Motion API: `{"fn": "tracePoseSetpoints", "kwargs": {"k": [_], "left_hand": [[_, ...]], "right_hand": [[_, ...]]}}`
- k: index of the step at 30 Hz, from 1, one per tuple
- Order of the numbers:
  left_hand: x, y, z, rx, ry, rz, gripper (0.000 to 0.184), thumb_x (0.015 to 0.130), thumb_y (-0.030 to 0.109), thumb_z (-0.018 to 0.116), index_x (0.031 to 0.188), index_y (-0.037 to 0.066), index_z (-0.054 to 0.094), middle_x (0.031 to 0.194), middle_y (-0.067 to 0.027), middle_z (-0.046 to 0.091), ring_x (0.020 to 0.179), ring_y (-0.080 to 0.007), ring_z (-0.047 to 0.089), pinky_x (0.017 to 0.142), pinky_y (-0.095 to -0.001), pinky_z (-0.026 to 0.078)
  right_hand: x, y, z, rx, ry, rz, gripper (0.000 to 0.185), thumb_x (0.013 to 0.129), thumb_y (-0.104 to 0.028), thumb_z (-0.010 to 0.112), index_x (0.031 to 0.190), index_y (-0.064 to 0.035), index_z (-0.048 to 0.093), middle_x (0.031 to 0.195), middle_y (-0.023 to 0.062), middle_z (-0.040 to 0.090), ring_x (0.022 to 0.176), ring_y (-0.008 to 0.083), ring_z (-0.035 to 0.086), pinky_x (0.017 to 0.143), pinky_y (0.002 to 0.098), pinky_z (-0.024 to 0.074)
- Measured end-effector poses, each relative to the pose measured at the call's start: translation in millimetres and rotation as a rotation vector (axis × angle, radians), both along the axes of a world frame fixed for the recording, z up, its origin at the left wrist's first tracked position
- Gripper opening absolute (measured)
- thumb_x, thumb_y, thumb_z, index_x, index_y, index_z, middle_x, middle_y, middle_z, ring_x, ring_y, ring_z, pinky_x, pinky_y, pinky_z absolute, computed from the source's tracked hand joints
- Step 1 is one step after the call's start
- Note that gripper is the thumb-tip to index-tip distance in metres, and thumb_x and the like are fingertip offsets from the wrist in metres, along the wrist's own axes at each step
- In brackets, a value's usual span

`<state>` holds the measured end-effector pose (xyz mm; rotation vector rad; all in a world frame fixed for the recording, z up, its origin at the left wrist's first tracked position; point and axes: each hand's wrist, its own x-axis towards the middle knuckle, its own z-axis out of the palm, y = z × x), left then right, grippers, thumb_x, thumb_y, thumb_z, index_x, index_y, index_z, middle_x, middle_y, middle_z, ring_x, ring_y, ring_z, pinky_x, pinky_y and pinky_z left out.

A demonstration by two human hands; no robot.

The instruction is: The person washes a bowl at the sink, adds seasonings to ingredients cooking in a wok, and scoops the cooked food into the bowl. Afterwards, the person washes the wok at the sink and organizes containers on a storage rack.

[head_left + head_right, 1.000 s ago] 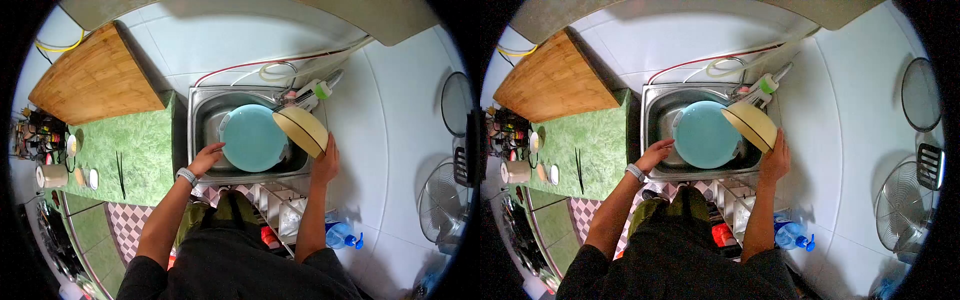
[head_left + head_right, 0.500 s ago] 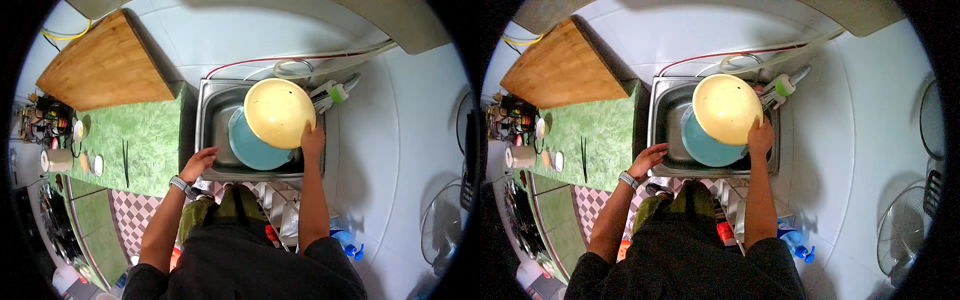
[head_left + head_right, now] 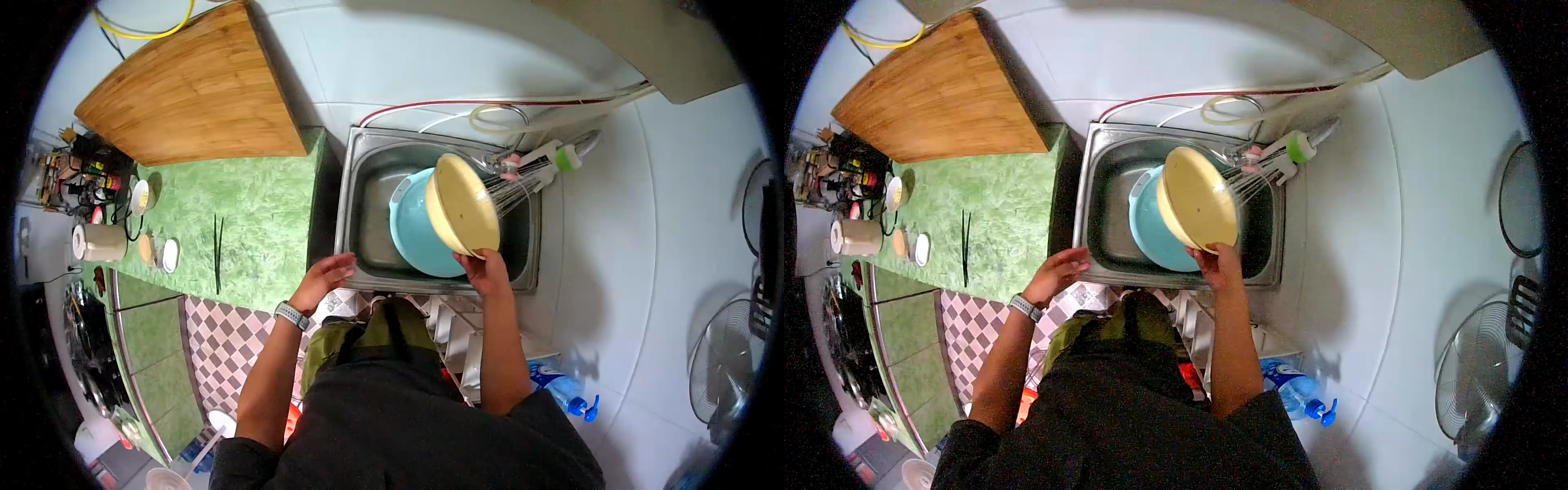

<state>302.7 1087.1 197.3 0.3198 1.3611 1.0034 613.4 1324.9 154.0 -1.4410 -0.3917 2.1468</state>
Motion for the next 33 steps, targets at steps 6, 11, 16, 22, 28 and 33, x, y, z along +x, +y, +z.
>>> {"fn": "tracePoseSetpoints", "kwargs": {"k": [6, 11, 16, 22, 28, 33], "left_hand": [[-6, -36, 9, 0.138, 0.027, -0.002, 0.044, 0.099, 0.013, 0.052, 0.142, 0.009, 0.048, 0.136, -0.0047, 0.057, 0.123, -0.0168, 0.055, 0.101, -0.0321, 0.043], [-27, -90, 7, 0.234, 0.111, -0.01, 0.045, 0.098, 0.007, 0.051, 0.143, 0.007, 0.047, 0.136, -0.0082, 0.058, 0.125, -0.0178, 0.055, 0.099, -0.0319, 0.045], [-46, -179, 3, 0.146, 0.119, 0.174, 0.043, 0.097, 0.013, 0.055, 0.14, 0.006, 0.051, 0.13, -0.0065, 0.061, 0.12, -0.0155, 0.057, 0.1, -0.0317, 0.045], [-44, -329, -35, -0.083, 0.066, 0.476, 0.04, 0.1, 0.018, 0.054, 0.139, 0.01, 0.052, 0.13, -0.0046, 0.061, 0.119, -0.0177, 0.058, 0.096, -0.0338, 0.048], [3, -489, -113, -0.255, -0.157, 0.848, 0.039, 0.093, 0.017, 0.062, 0.132, 0.014, 0.059, 0.124, -0.0018, 0.065, 0.111, -0.0145, 0.061, 0.09, -0.0334, 0.048], [85, -618, -253, -0.019, 0.197, 0.555, 0.045, 0.091, 0.017, 0.061, 0.135, 0.015, 0.053, 0.124, -0.0073, 0.065, 0.119, -0.0201, 0.059, 0.092, -0.0382, 0.049]], "right_hand": [[-9, -24, -5, -0.505, 0.449, -0.23, 0.037, 0.092, -0.023, 0.063, 0.125, -0.0057, 0.061, 0.125, 0.0207, 0.059, 0.104, 0.0317, 0.064, 0.071, 0.0291, 0.0629], [-23, -42, 2, -0.863, 0.924, -0.154, 0.057, 0.089, -0.026, 0.069, 0.136, -0.0001, 0.05, 0.119, 0.0166, 0.065, 0.085, 0.0169, 0.067, 0.074, 0.0278, 0.0565], [-53, -54, 17, -0.86, 1.022, 0.013, 0.047, 0.093, -0.019, 0.061, 0.136, 0.0007, 0.053, 0.108, 0.0147, 0.068, 0.075, 0.0138, 0.066, 0.068, 0.0241, 0.0552], [-63, -57, 4, -0.749, 0.892, -0.099, 0.047, 0.096, -0.02, 0.055, 0.137, 0.0027, 0.05, 0.099, 0.0165, 0.067, 0.071, 0.016, 0.066, 0.062, 0.0239, 0.0551], [-76, -54, 8, -0.633, 0.624, -0.198, 0.048, 0.092, -0.015, 0.061, 0.135, 0.0035, 0.051, 0.107, 0.0156, 0.067, 0.07, 0.0157, 0.065, 0.062, 0.0228, 0.058], [-88, -63, -3, -0.451, 0.577, -0.26, 0.051, 0.099, -0.024, 0.053, 0.139, 0.0068, 0.044, 0.11, 0.0182, 0.065, 0.073, 0.0171, 0.065, 0.06, 0.0231, 0.0579]]}}
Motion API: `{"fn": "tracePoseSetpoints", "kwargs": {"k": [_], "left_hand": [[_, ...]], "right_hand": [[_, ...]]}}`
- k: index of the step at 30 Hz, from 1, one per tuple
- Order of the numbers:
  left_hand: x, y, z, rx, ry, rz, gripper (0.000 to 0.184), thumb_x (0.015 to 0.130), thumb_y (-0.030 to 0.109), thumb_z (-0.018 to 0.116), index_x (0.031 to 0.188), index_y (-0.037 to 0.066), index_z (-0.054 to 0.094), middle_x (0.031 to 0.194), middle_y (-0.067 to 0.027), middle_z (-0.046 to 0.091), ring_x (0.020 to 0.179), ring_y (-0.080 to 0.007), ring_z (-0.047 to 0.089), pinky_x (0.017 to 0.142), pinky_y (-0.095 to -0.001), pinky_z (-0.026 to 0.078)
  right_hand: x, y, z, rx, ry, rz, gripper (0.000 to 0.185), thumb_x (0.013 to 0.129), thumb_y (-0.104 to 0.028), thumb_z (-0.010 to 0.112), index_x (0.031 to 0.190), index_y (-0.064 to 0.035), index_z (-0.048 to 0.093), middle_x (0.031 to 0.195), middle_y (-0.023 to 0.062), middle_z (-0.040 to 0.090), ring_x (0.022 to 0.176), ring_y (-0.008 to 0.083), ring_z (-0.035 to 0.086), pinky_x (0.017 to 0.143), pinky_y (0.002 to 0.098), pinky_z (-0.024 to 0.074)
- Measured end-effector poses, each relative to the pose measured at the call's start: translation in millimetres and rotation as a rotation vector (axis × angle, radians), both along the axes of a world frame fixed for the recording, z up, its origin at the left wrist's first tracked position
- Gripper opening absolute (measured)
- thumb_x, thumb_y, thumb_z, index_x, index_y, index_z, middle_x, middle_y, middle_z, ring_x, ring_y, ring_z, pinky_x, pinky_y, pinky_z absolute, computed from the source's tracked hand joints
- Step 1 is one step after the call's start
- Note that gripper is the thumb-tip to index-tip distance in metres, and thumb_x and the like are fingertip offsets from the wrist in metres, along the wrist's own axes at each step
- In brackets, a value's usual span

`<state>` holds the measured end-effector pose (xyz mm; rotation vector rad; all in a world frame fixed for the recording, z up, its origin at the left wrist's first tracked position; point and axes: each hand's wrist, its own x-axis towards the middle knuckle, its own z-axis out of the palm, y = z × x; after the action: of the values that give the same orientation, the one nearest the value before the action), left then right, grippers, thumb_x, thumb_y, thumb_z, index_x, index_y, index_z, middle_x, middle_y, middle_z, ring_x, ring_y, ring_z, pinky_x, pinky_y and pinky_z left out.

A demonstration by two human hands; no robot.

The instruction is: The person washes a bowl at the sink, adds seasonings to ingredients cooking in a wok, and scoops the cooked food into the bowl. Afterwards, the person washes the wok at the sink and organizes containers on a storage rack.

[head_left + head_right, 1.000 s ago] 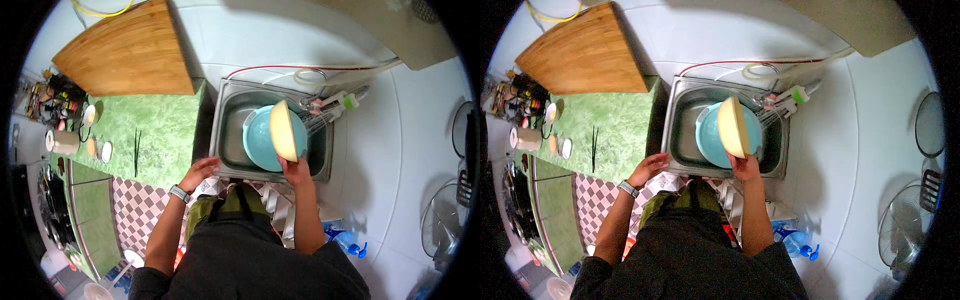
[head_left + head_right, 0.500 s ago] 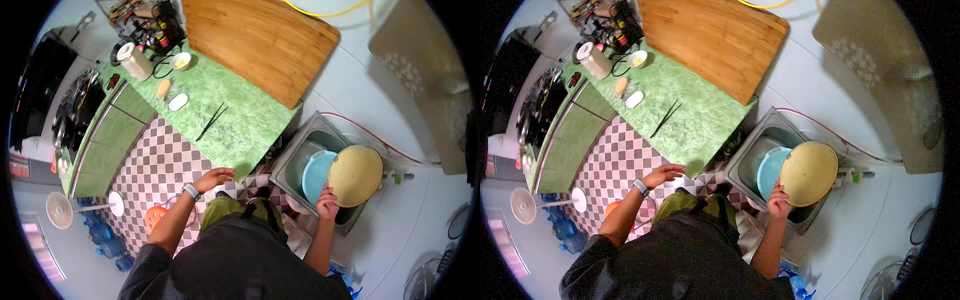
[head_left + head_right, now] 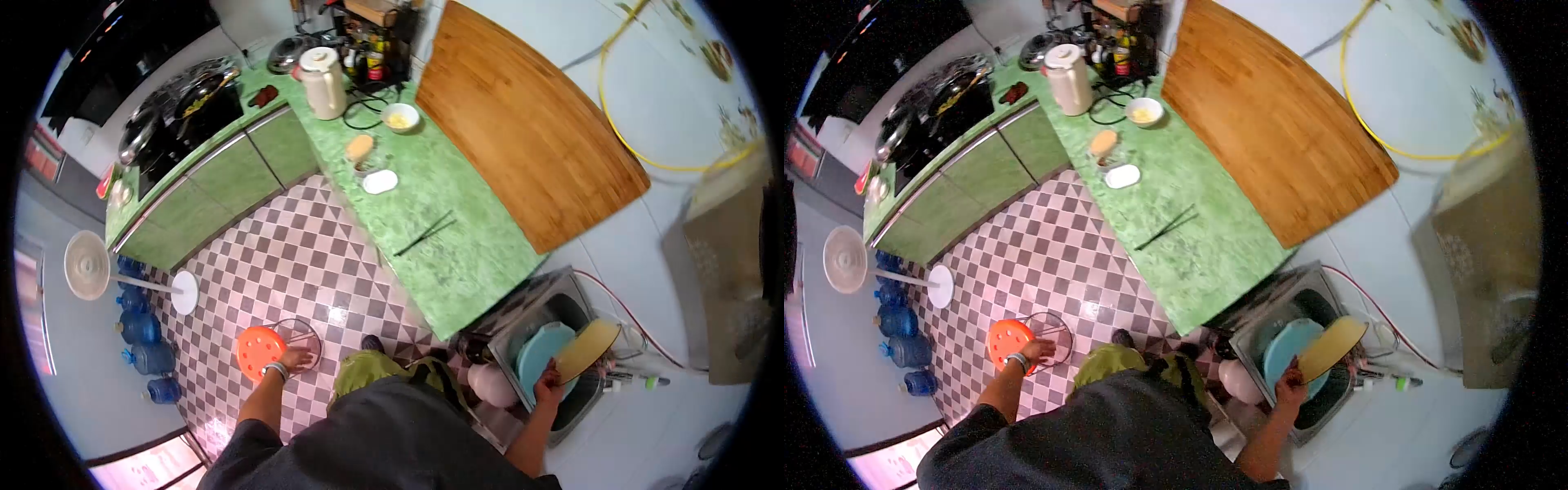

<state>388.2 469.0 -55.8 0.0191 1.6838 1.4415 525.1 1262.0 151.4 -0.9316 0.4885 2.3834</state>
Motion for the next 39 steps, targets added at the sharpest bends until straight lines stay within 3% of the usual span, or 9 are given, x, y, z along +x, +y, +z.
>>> {"fn": "tracePoseSetpoints", "kwargs": {"k": [2, 3, 8, 12, 14, 16, 22, 29, 39], "left_hand": [[13, 17, 45, -0.188, -0.657, 0.583, 0.044, 0.091, 0.021, 0.062, 0.133, 0.017, 0.054, 0.122, -0.0052, 0.067, 0.115, -0.0195, 0.061, 0.092, -0.0389, 0.049], [27, -3, 33, -0.158, -0.525, 0.294, 0.051, 0.092, 0.021, 0.057, 0.141, 0.016, 0.046, 0.134, -0.0066, 0.059, 0.125, -0.0223, 0.054, 0.097, -0.0455, 0.042], [28, 5, 74, -0.275, -0.68, 0.61, 0.054, 0.088, 0.02, 0.061, 0.14, 0.015, 0.048, 0.132, -0.0038, 0.061, 0.127, -0.0204, 0.053, 0.103, -0.043, 0.041], [48, -18, 37, -0.065, -0.195, 0.348, 0.045, 0.091, 0.014, 0.058, 0.135, 0.017, 0.052, 0.129, -0.0048, 0.063, 0.122, -0.0218, 0.058, 0.103, -0.046, 0.04], [30, -1, 77, -0.035, -0.591, 0.769, 0.044, 0.09, 0.009, 0.058, 0.133, 0.017, 0.054, 0.127, -0.0068, 0.064, 0.118, -0.0233, 0.06, 0.101, -0.0445, 0.042], [22, 2, 92, -0.099, -0.559, 0.731, 0.044, 0.09, 0.009, 0.059, 0.132, 0.017, 0.054, 0.125, -0.0082, 0.064, 0.115, -0.0235, 0.061, 0.097, -0.0442, 0.044], [-4, -5, 118, -0.211, -0.558, 0.752, 0.039, 0.094, 0.016, 0.053, 0.133, 0.012, 0.054, 0.122, -0.0078, 0.064, 0.111, -0.0224, 0.062, 0.091, -0.0408, 0.047], [-63, -38, 169, -0.343, -0.528, 0.696, 0.044, 0.095, 0.024, 0.052, 0.137, 0.011, 0.051, 0.124, -0.01, 0.063, 0.111, -0.0241, 0.062, 0.088, -0.0407, 0.049], [-187, -80, 230, -0.495, -0.331, 0.711, 0.042, 0.094, 0.018, 0.054, 0.136, 0.013, 0.053, 0.126, -0.0085, 0.064, 0.115, -0.0216, 0.062, 0.093, -0.0383, 0.047]], "right_hand": [[-1, 9, -13, -0.015, 0.09, 0.045, 0.048, 0.101, -0.021, 0.05, 0.139, 0.0069, 0.043, 0.106, 0.0182, 0.065, 0.072, 0.018, 0.065, 0.058, 0.0243, 0.0575], [-13, 11, -17, -0.019, 0.1, 0.076, 0.048, 0.101, -0.021, 0.05, 0.139, 0.0069, 0.043, 0.106, 0.0182, 0.065, 0.072, 0.018, 0.065, 0.058, 0.0243, 0.0575], [-26, 1, -12, 0.063, -0.091, 0.107, 0.045, 0.1, -0.017, 0.05, 0.138, 0.0065, 0.044, 0.11, 0.0199, 0.065, 0.069, 0.0188, 0.065, 0.057, 0.0235, 0.0582], [-48, -14, 7, 0.187, -0.179, 0.258, 0.042, 0.1, -0.018, 0.048, 0.135, 0.0069, 0.046, 0.113, 0.0217, 0.064, 0.066, 0.0185, 0.065, 0.056, 0.0236, 0.0602], [-56, -27, 10, 0.212, -0.111, 0.242, 0.039, 0.1, -0.017, 0.049, 0.131, 0.0072, 0.049, 0.11, 0.0215, 0.064, 0.071, 0.0192, 0.066, 0.057, 0.023, 0.0606], [-102, -89, 74, 0.461, -0.429, 0.216, 0.033, 0.098, -0.013, 0.051, 0.124, 0.0065, 0.054, 0.102, 0.0177, 0.064, 0.076, 0.0211, 0.066, 0.066, 0.0247, 0.062], [-115, -83, 43, 0.94, -0.566, 0.524, 0.02, 0.09, -0.005, 0.056, 0.107, 0.0055, 0.059, 0.1, 0.0109, 0.062, 0.088, 0.0241, 0.064, 0.08, 0.0379, 0.0567], [-183, -112, -5, 1.011, -0.975, 0.748, 0.024, 0.084, -0.009, 0.057, 0.104, 0.0048, 0.059, 0.098, 0.0118, 0.063, 0.083, 0.0233, 0.065, 0.07, 0.0351, 0.057], [-268, -148, -19, 0.843, -0.773, 0.757, 0.045, 0.093, -0.042, 0.065, 0.112, -0.0021, 0.059, 0.094, 0.0108, 0.063, 0.075, 0.023, 0.063, 0.063, 0.0364, 0.054]]}}
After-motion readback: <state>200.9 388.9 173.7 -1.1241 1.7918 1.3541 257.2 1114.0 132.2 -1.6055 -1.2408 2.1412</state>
